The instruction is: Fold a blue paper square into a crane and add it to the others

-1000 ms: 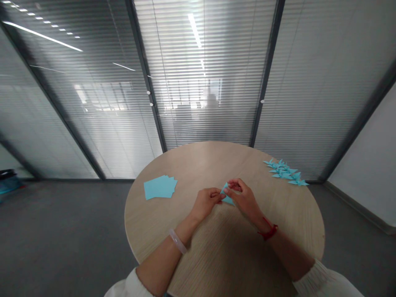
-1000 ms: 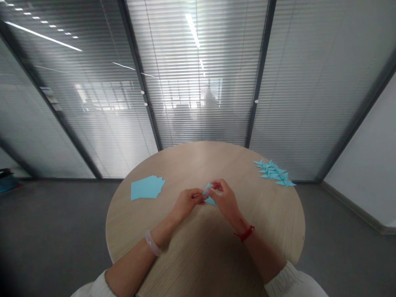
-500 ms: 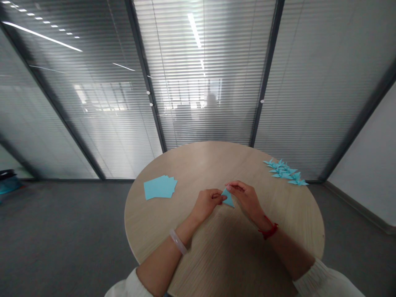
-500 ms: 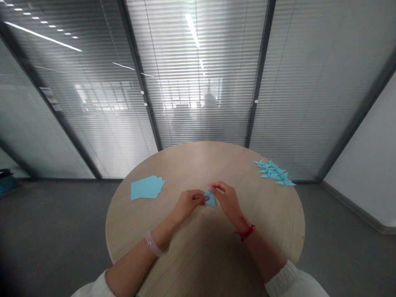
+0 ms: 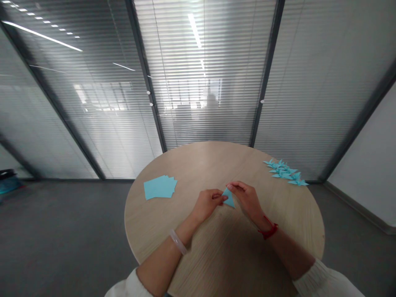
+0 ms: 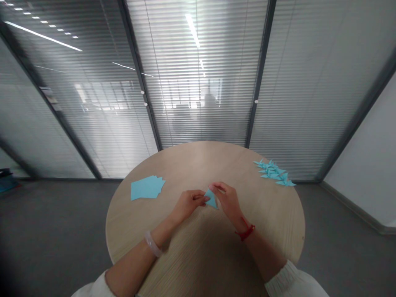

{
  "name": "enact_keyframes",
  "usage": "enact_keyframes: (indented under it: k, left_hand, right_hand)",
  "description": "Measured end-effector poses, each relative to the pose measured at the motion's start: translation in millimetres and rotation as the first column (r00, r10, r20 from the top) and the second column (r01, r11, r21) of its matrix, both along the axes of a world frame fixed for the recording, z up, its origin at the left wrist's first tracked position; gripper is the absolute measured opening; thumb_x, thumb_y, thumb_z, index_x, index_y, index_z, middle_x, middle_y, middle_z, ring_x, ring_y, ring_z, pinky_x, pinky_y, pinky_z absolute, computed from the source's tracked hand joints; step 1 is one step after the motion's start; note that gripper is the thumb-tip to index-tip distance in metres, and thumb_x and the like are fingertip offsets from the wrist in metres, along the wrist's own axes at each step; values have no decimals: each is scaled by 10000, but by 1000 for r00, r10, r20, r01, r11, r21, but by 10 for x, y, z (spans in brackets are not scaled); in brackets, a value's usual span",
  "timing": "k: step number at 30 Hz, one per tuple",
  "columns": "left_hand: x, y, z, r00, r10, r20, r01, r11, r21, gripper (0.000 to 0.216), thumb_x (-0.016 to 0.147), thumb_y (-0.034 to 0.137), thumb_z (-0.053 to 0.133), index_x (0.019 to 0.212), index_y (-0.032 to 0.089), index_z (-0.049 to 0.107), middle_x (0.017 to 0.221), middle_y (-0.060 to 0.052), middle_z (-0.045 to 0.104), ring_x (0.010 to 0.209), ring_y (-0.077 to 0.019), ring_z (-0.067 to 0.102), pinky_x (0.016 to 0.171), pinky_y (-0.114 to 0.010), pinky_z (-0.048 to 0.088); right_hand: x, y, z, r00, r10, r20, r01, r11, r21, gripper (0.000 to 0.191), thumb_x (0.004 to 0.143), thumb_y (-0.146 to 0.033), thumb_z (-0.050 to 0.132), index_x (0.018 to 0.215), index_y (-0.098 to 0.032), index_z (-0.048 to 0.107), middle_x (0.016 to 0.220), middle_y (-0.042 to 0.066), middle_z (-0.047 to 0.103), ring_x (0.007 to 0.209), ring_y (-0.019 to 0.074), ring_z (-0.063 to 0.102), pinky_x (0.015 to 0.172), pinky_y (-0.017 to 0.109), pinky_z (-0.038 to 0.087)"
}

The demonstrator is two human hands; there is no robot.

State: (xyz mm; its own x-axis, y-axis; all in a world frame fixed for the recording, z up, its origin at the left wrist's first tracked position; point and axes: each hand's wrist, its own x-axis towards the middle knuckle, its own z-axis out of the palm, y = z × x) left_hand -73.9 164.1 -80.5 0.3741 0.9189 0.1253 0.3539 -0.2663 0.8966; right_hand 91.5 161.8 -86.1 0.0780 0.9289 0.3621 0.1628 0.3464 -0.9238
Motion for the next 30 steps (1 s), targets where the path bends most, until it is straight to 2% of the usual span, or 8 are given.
enact_keyframes:
  k: [4,7,10,13,23,26,30]
  left_hand:
    - [4,12,9,999,23,47,-20,998,-51,314,725,433,624,819,146,710,681,-37,676,631,-155,593,591,-241,426]
    - [-14,27,37,982,75,171,-57,993,-106,290,696,404,663,798,135,701,668,-34,671,604,-143,590,587,-240,436]
    - [-42,36,74,929,153,336,-107,983,-152,288,655,388,716,775,128,691,692,-44,682,622,-143,601,629,-254,471]
    - [-60,34,106,876,222,427,-162,972,-172,286,635,378,745,765,129,692,718,-52,693,649,-146,613,657,-263,492]
    - [-19,-22,160,853,307,423,-293,951,-98,209,625,343,751,674,144,713,666,-49,697,606,-142,601,624,-258,483]
    - [-10,-37,153,862,265,432,-257,963,-78,213,635,341,747,711,144,718,708,-54,708,642,-152,616,640,-257,479]
    - [2,-24,101,885,151,440,-111,987,-114,266,651,372,737,793,147,723,783,-63,719,704,-173,638,684,-271,480]
  right_hand:
    - [4,-11,18,999,-19,-39,19,1000,-10,320,722,-485,653,780,-173,695,776,60,699,747,212,622,707,324,467]
    - [12,-13,33,995,-32,-98,30,999,-21,344,698,-502,673,784,-169,693,770,62,695,740,209,617,694,317,469]
    - [16,-11,42,991,-27,-130,22,999,-34,361,675,-518,689,767,-170,691,763,60,687,722,204,610,661,303,467]
    - [13,-7,38,991,-21,-135,16,999,-45,371,670,-528,688,758,-168,691,749,56,681,711,199,603,648,297,462]
    - [-9,-7,18,985,-47,-168,38,998,-58,313,681,-486,696,750,-180,693,744,32,676,713,181,590,666,289,440]
    - [-4,-12,24,977,-48,-209,36,997,-61,322,666,-494,707,747,-182,689,742,32,677,708,181,592,665,291,446]
    - [25,-14,33,967,-62,-248,50,997,-52,340,669,-509,703,770,-184,695,765,36,684,722,185,602,662,292,453]
